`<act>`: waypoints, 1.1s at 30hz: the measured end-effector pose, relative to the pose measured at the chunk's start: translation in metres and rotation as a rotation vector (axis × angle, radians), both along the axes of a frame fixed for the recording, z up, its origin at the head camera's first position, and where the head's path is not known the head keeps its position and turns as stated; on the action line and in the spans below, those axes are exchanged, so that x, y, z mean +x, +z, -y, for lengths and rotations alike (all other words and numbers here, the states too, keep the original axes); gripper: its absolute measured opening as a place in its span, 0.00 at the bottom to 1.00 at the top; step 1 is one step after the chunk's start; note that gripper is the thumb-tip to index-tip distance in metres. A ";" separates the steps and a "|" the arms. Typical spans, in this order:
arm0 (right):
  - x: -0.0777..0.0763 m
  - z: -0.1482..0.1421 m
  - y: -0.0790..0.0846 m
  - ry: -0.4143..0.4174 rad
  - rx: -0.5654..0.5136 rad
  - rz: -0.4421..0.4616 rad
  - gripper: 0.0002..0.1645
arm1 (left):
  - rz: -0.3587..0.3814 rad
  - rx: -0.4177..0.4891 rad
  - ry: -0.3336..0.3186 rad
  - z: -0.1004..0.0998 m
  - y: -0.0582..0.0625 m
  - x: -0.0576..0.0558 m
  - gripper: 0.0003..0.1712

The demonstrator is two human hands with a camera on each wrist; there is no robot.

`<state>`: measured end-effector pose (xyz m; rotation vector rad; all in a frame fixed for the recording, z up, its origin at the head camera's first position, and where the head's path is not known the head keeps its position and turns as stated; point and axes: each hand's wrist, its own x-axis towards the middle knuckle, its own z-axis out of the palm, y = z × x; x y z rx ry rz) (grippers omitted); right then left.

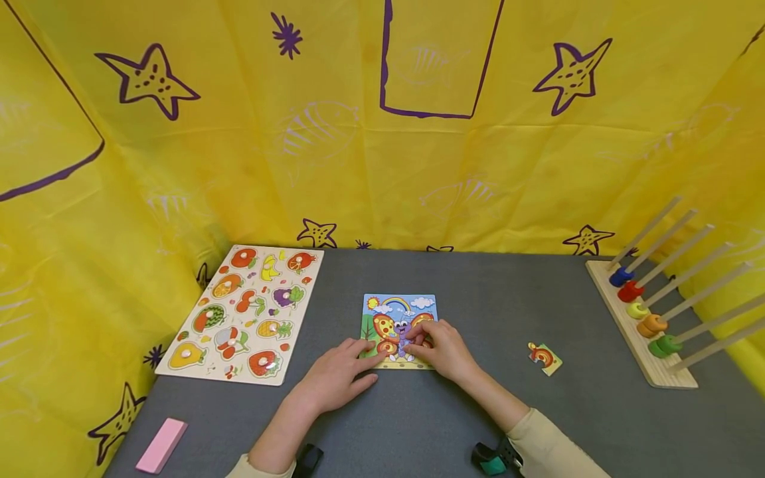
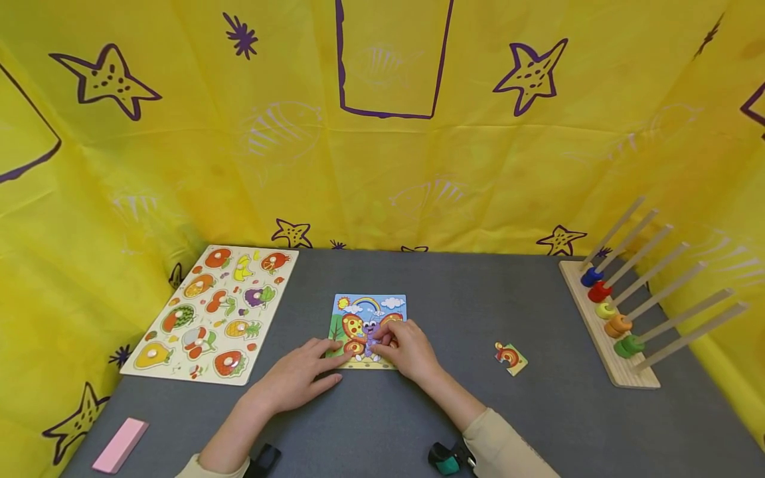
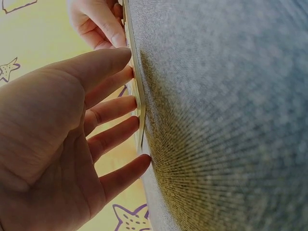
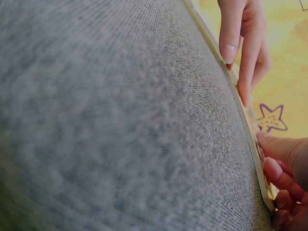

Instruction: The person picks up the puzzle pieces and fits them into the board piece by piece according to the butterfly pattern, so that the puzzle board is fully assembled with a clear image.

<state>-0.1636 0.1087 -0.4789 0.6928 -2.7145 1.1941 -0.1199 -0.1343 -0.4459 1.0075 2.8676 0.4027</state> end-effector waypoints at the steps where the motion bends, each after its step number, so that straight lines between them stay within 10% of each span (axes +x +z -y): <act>1: 0.000 0.000 0.000 0.002 -0.001 0.001 0.08 | -0.001 -0.001 0.000 0.000 0.000 0.000 0.24; 17: -0.001 -0.007 0.003 0.104 0.044 0.018 0.13 | -0.047 0.093 -0.044 -0.006 0.001 0.000 0.21; 25: 0.000 -0.007 0.005 0.122 0.055 0.017 0.14 | 0.123 0.097 -0.130 -0.021 0.005 0.000 0.28; 33: 0.003 -0.024 0.008 0.119 -0.004 -0.008 0.07 | 0.022 0.032 -0.126 -0.030 0.006 0.001 0.27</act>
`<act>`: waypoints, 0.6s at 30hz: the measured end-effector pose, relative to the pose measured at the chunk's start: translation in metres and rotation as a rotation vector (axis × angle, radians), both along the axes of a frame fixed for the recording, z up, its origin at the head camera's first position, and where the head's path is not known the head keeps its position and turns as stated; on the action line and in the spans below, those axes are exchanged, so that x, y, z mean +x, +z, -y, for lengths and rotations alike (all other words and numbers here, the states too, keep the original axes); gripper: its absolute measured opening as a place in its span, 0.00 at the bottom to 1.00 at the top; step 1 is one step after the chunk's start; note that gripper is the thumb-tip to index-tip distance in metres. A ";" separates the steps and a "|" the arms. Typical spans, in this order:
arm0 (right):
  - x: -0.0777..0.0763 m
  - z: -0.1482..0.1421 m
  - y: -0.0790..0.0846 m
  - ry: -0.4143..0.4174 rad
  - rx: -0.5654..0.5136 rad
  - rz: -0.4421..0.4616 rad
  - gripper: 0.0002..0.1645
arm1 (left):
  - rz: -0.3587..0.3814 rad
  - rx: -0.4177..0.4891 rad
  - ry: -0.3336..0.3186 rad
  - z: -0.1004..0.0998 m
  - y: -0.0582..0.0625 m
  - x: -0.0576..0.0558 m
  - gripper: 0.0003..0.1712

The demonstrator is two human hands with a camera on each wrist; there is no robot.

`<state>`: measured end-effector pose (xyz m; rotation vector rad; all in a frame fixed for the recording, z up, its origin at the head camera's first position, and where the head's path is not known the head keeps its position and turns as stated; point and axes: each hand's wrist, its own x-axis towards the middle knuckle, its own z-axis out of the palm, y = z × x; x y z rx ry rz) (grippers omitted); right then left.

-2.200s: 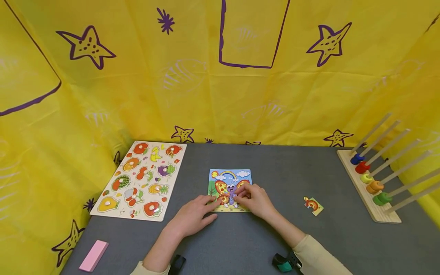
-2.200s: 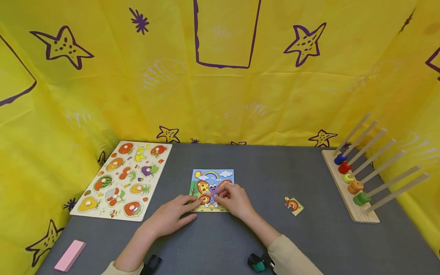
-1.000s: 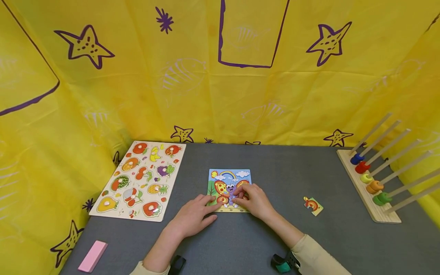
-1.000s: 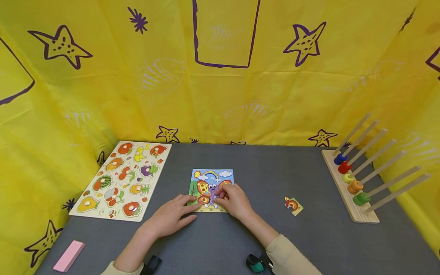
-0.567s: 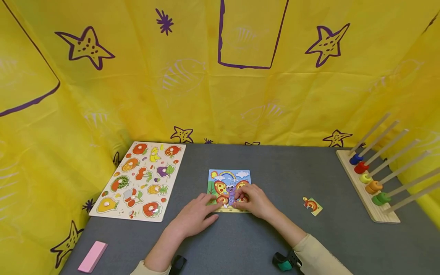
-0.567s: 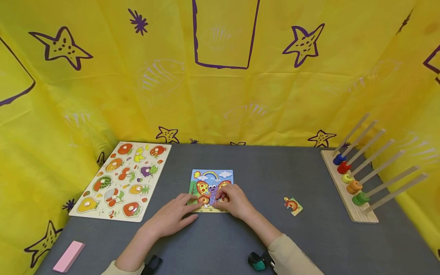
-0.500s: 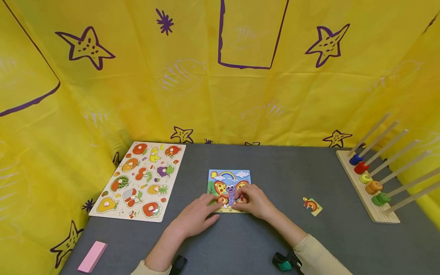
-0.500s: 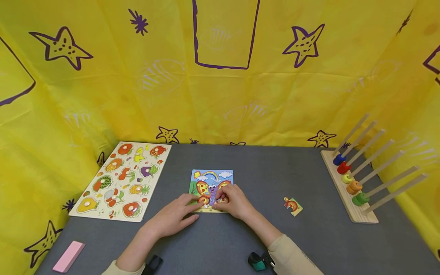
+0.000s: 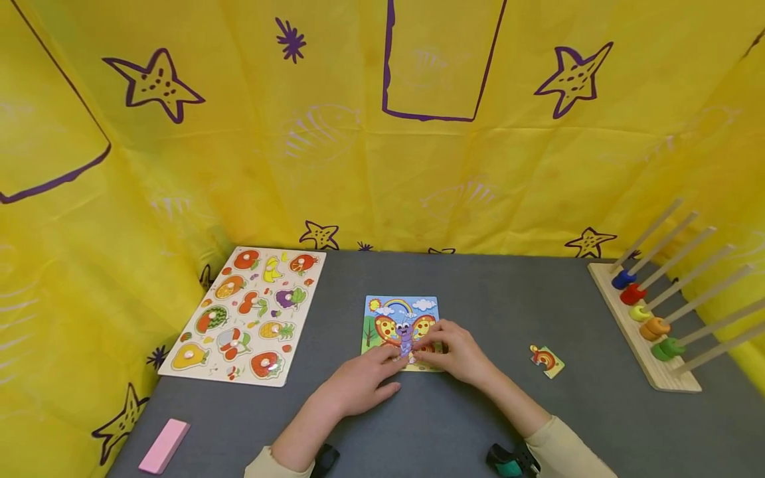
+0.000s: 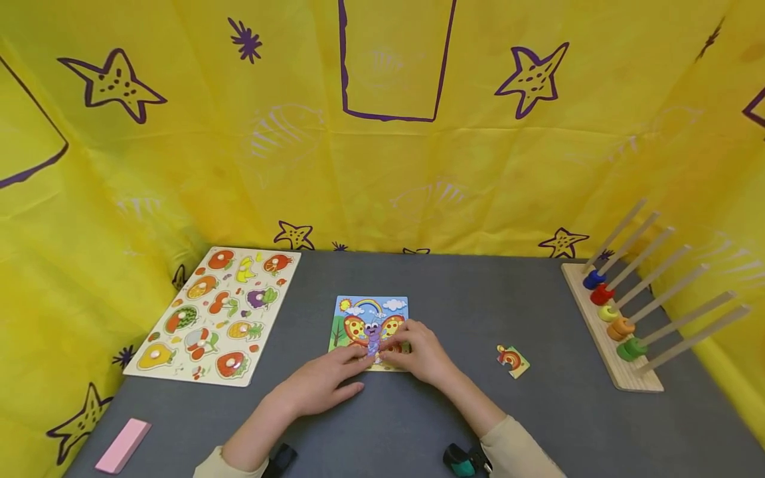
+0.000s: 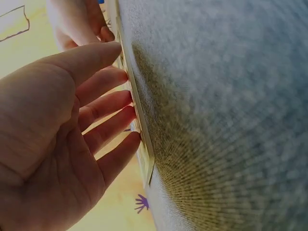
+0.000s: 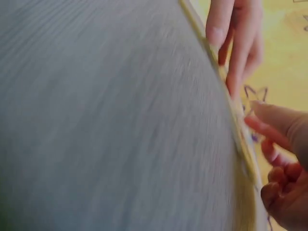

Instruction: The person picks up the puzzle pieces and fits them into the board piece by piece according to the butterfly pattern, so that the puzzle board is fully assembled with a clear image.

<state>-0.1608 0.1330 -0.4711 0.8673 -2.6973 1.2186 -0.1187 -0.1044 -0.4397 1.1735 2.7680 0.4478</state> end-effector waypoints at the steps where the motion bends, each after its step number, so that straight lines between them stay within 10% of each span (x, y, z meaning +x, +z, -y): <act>1: 0.001 -0.006 0.000 -0.018 -0.004 -0.012 0.06 | -0.001 -0.005 0.002 -0.001 -0.001 0.000 0.26; 10: 0.016 -0.083 0.004 -0.303 0.069 -0.126 0.09 | 0.023 -0.018 0.025 0.000 -0.003 -0.001 0.27; 18: 0.037 -0.155 0.011 -0.545 0.215 0.007 0.25 | 0.053 -0.001 0.028 0.000 -0.003 -0.001 0.27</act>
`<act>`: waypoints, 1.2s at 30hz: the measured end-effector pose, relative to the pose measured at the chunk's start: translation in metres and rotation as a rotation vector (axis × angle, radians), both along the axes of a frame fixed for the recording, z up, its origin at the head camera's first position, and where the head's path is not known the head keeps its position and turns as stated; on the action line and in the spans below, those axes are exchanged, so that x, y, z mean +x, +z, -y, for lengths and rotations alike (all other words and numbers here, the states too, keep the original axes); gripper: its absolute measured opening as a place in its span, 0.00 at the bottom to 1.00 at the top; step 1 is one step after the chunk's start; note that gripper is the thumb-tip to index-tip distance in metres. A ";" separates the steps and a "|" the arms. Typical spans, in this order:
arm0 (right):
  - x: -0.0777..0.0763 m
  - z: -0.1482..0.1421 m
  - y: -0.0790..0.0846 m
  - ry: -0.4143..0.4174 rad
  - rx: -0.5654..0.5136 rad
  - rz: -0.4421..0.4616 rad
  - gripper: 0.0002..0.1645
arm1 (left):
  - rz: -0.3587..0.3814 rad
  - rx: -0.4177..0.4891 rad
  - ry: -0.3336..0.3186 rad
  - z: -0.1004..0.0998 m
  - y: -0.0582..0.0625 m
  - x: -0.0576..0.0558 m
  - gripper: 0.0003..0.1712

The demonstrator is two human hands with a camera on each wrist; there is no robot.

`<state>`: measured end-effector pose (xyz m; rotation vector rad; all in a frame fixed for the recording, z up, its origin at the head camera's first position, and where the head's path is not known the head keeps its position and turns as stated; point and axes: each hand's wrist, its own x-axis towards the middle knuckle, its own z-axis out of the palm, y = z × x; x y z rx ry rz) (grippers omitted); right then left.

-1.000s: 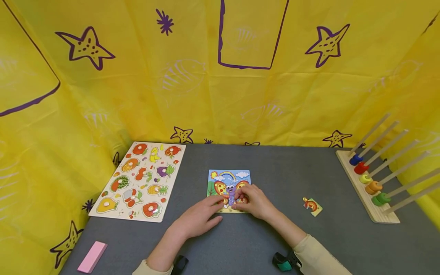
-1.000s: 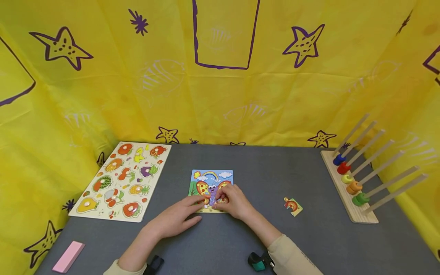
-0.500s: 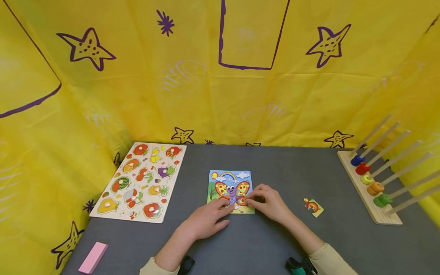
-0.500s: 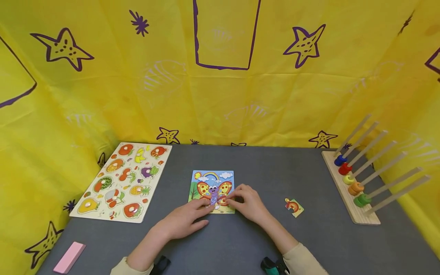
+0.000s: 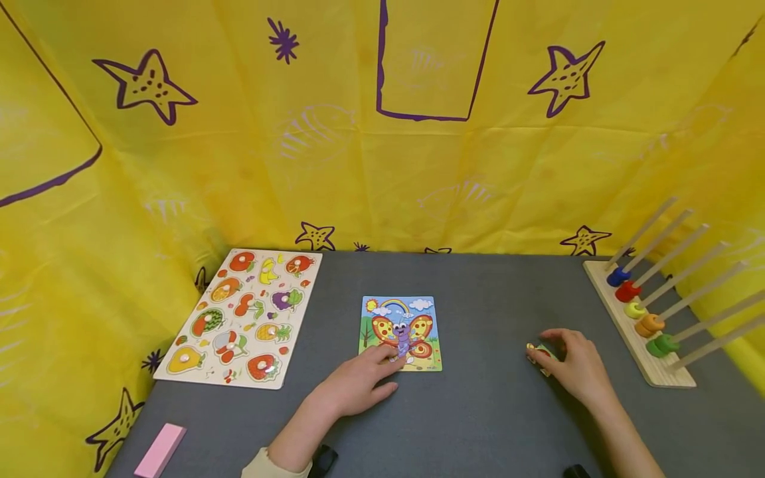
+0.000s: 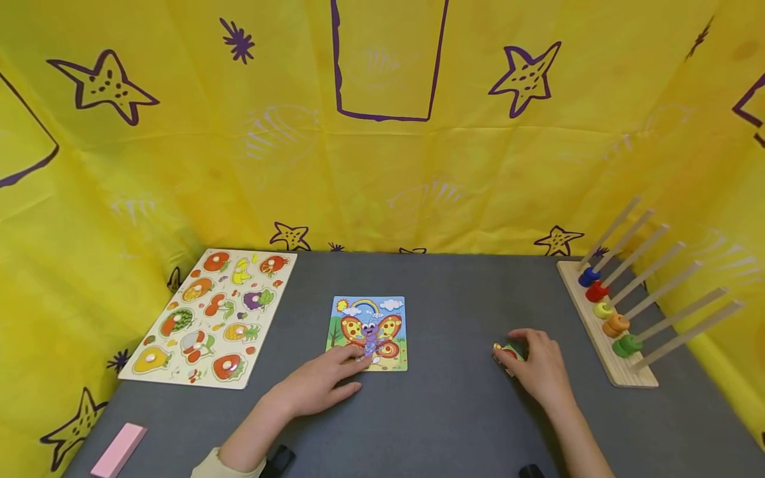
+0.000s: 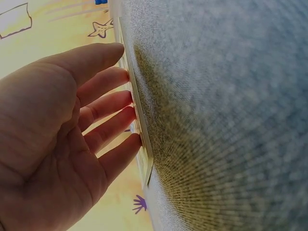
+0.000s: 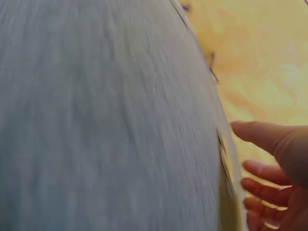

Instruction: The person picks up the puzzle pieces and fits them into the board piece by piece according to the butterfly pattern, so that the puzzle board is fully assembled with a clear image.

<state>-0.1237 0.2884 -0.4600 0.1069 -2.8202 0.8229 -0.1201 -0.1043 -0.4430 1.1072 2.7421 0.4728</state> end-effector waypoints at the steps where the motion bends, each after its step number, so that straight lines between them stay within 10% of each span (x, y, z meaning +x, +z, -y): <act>1: 0.002 -0.005 0.000 -0.010 0.012 0.023 0.27 | 0.004 0.002 0.001 0.000 0.000 0.000 0.27; 19: -0.001 0.018 0.001 0.062 -0.097 0.110 0.19 | 0.019 0.012 0.002 0.001 0.000 0.000 0.27; 36: -0.025 0.140 0.004 0.199 -0.719 0.423 0.14 | -0.006 -0.012 0.032 -0.005 0.003 0.003 0.25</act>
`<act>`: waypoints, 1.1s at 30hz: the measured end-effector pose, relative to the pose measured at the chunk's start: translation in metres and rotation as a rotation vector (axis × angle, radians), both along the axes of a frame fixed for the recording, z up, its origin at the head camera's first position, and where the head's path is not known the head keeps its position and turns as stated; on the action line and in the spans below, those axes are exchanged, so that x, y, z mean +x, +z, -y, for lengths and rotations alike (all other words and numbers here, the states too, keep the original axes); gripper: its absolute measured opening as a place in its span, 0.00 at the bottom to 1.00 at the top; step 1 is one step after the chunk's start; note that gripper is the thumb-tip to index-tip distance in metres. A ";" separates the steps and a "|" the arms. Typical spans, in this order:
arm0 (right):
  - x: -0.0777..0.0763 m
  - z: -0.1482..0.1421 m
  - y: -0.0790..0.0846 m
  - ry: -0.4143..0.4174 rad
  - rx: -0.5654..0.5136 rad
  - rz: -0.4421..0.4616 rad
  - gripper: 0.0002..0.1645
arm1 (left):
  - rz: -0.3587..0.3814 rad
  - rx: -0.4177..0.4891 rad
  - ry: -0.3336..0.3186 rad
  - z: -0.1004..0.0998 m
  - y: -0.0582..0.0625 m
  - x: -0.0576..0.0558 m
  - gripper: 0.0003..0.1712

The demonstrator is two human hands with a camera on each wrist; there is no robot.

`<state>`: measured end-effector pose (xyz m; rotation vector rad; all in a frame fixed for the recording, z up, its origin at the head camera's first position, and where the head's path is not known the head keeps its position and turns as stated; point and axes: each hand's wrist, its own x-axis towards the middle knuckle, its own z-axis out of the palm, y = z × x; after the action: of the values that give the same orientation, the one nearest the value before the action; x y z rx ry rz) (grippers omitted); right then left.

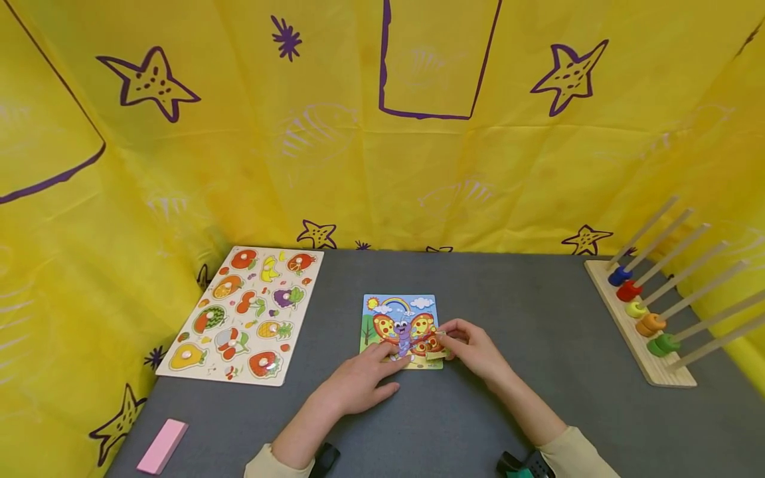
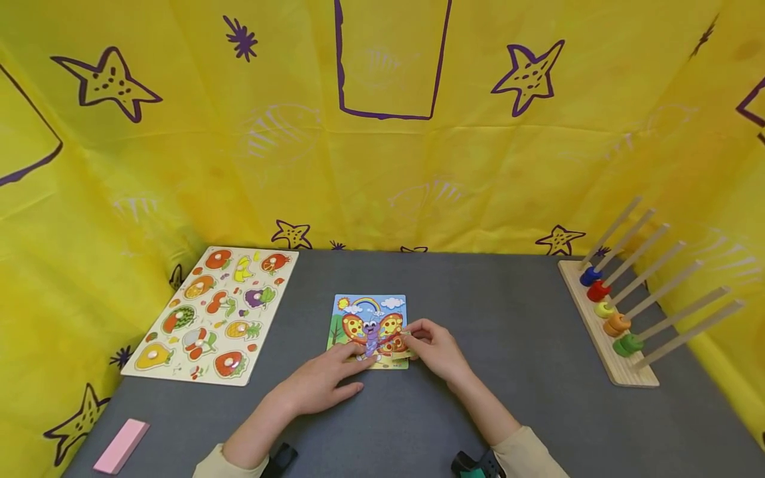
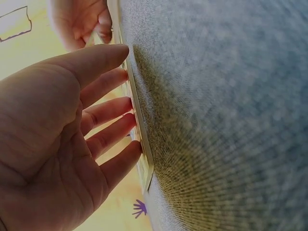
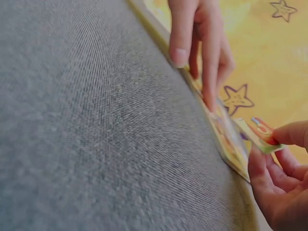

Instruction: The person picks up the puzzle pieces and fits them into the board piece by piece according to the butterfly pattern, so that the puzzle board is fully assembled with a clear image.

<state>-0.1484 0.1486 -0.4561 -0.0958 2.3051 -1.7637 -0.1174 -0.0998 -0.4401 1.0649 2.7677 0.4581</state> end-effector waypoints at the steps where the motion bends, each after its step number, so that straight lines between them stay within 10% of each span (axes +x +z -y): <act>1: -0.001 0.003 -0.001 0.007 0.002 -0.004 0.15 | -0.001 0.002 -0.001 0.000 0.000 0.000 0.25; 16: -0.008 0.008 -0.014 0.054 0.392 -0.411 0.05 | -0.012 0.006 -0.008 -0.001 -0.002 0.000 0.27; 33: -0.011 0.011 -0.016 0.019 0.436 -0.396 0.09 | -0.083 -0.047 -0.022 -0.005 -0.004 0.001 0.28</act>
<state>-0.1598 0.1373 -0.4722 -0.4192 2.8994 -1.2806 -0.1161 -0.0950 -0.4444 1.1267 2.8205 0.3522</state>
